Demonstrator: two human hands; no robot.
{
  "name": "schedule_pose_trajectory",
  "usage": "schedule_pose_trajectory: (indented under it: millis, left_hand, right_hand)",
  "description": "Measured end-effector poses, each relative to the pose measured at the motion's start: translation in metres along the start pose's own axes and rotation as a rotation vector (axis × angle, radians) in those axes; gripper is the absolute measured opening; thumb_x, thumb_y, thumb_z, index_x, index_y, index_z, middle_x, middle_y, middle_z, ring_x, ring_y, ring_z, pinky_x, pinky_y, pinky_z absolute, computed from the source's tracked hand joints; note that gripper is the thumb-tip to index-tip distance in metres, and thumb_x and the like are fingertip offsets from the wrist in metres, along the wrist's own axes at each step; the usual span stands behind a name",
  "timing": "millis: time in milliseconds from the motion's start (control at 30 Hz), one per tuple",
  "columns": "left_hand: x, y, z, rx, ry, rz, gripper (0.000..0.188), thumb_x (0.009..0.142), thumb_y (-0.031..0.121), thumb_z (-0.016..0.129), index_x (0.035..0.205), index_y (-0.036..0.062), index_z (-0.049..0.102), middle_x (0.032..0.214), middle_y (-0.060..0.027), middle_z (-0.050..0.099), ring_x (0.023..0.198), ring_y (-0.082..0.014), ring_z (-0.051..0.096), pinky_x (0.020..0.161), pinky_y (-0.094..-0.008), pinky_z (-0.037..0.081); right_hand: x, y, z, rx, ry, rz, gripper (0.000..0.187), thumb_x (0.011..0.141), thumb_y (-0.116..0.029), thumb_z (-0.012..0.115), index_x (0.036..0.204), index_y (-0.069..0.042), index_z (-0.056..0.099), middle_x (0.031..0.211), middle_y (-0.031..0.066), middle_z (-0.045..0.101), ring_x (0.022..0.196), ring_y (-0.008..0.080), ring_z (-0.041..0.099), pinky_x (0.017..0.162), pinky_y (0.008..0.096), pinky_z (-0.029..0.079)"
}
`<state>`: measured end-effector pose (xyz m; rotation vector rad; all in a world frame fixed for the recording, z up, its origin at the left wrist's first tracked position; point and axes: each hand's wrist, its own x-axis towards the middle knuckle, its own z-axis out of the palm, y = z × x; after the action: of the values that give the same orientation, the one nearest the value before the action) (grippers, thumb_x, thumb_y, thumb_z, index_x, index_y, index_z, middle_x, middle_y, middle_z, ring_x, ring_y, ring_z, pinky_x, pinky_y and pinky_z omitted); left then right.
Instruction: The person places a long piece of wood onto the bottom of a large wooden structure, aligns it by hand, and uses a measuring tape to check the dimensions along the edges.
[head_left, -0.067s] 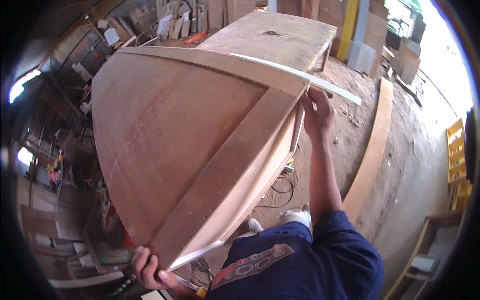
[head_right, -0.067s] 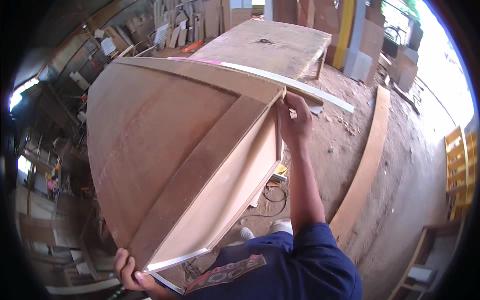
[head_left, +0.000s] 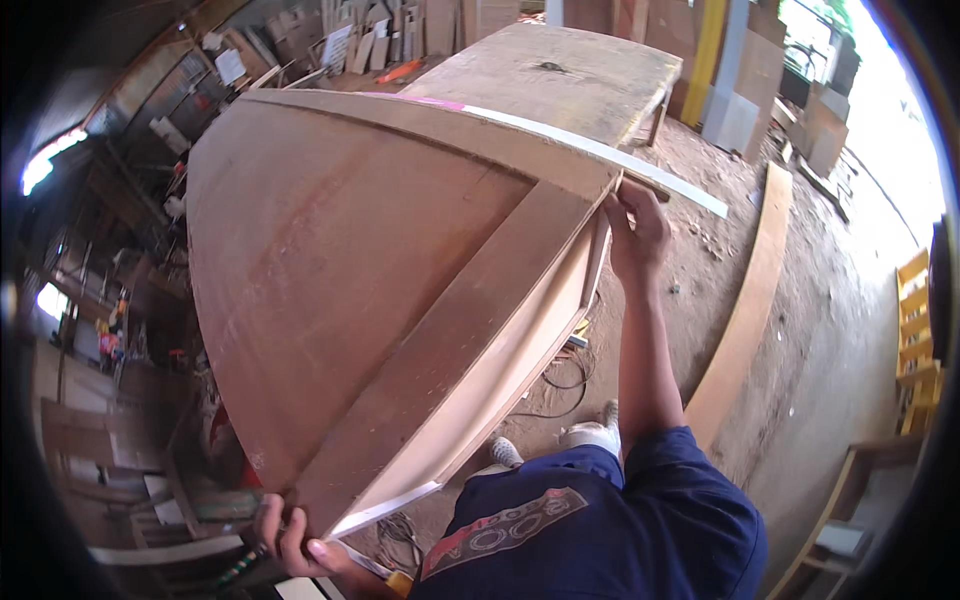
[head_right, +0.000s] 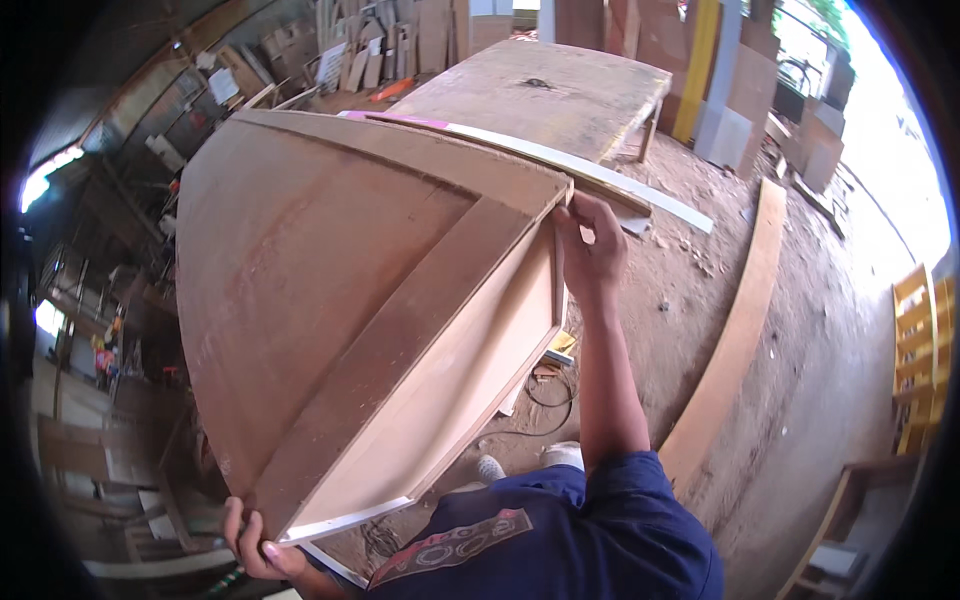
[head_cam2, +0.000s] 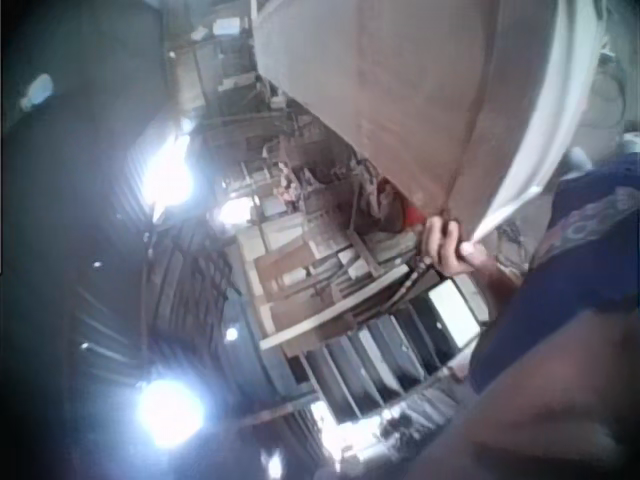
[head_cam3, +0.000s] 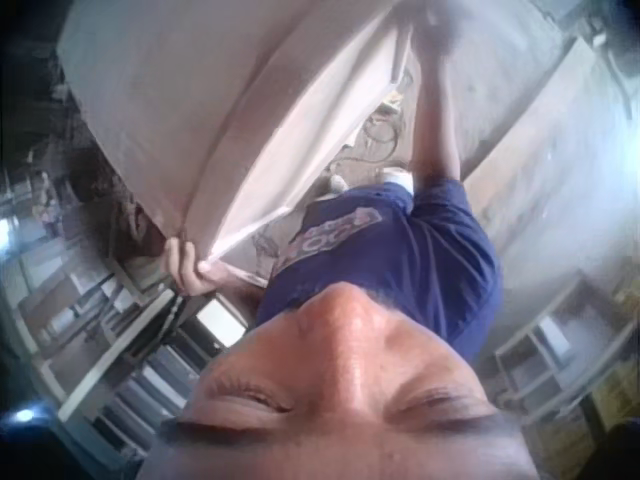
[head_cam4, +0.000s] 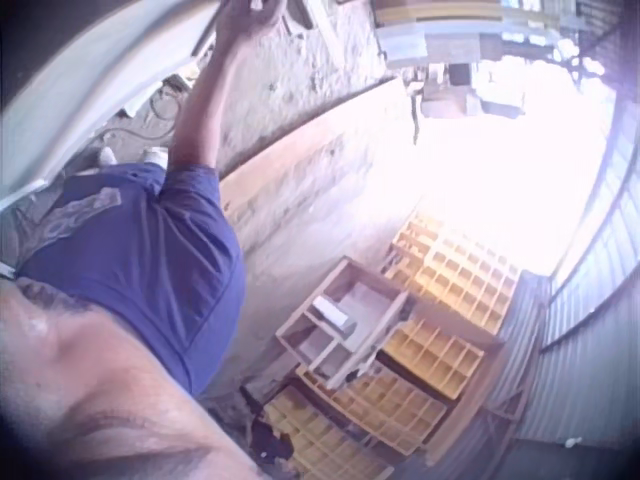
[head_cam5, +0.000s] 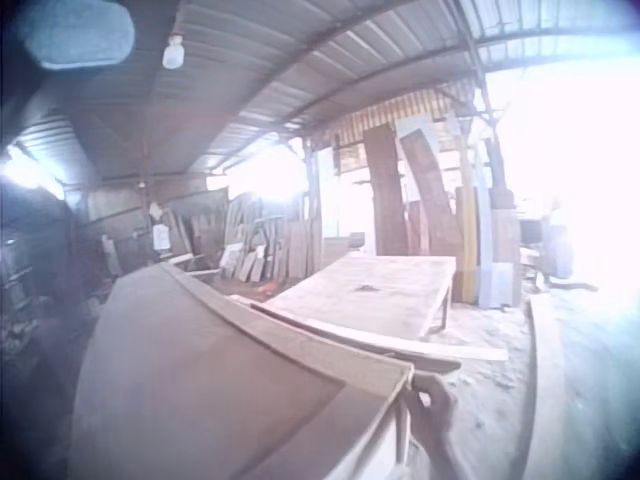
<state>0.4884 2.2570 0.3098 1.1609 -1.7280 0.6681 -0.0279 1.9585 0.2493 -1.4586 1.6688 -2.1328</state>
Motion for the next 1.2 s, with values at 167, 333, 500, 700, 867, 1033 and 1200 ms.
schedule_pose_trajectory:
  millis: [167,333,500,700,867,1033,1200]
  left_hand:
    - [-0.031,0.043,0.01,0.457,0.138,-0.318,0.056,0.118,0.03,0.038,0.14,-0.0117,0.068,0.143,-0.0296,0.069,0.133,-0.0424,0.064,0.12,-0.0537,0.045]
    - [-0.032,0.076,0.019,0.317,0.278,-0.668,0.058,0.114,0.031,0.046,0.154,-0.0088,0.059,0.154,-0.0265,0.063,0.142,-0.0366,0.061,0.123,-0.0474,0.044]
    - [-0.024,0.094,0.015,-0.076,0.362,-0.914,0.06,0.11,0.024,0.047,0.164,-0.003,0.048,0.168,-0.0239,0.049,0.157,-0.0373,0.046,0.132,-0.0516,0.033]
    - [-0.008,0.097,0.021,-0.441,0.587,-1.013,0.074,0.118,0.05,0.049,0.168,-0.0021,0.04,0.174,-0.0251,0.04,0.161,-0.0367,0.042,0.137,-0.0497,0.027]
    - [-0.006,0.09,0.019,-0.299,0.608,-1.103,0.074,0.115,0.052,0.056,0.166,0.0,0.044,0.169,-0.0202,0.05,0.157,-0.0305,0.048,0.134,-0.0442,0.033]
    - [-0.012,0.084,0.009,-0.297,0.607,-1.104,0.062,0.117,0.044,0.057,0.161,0.0006,0.051,0.16,-0.0165,0.06,0.15,-0.0277,0.055,0.129,-0.0419,0.04]
    - [-0.01,0.084,0.009,-0.239,0.59,-1.115,0.06,0.117,0.043,0.057,0.159,0.0001,0.053,0.16,-0.0162,0.06,0.15,-0.0278,0.056,0.129,-0.0428,0.04]
  right_hand:
    - [0.007,0.015,-0.006,0.093,-0.102,-0.033,0.027,0.095,-0.014,0.087,0.117,-0.002,0.079,0.104,0.0105,0.081,0.095,0.0189,0.077,0.084,0.0336,0.06]
    - [0.018,0.026,-0.017,0.381,-0.322,-0.028,0.035,0.089,-0.011,0.093,0.12,-0.001,0.08,0.104,0.012,0.078,0.094,0.0219,0.075,0.085,0.0344,0.059]
    - [0.04,0.032,-0.026,0.495,-0.474,-0.055,0.04,0.089,-0.013,0.093,0.126,-0.004,0.081,0.102,0.0118,0.079,0.093,0.0249,0.075,0.084,0.035,0.059]
    - [0.062,0.061,-0.032,0.714,-0.669,0.004,0.028,0.093,-0.01,0.089,0.119,-0.003,0.084,0.104,0.0136,0.082,0.096,0.0261,0.078,0.087,0.036,0.059]
    - [0.083,0.101,-0.043,0.758,-0.716,0.268,0.016,0.098,-0.011,0.086,0.111,-0.003,0.086,0.103,0.0123,0.084,0.095,0.0213,0.079,0.087,0.0329,0.059]
    - [0.103,0.131,-0.044,0.825,-0.639,0.442,0.017,0.101,-0.013,0.084,0.115,-0.004,0.086,0.102,0.0111,0.084,0.092,0.0157,0.077,0.084,0.0301,0.059]
    - [0.108,0.128,-0.036,0.811,-0.761,0.268,0.022,0.103,-0.01,0.079,0.122,0.002,0.082,0.112,0.0154,0.082,0.1,0.0222,0.078,0.091,0.0359,0.06]
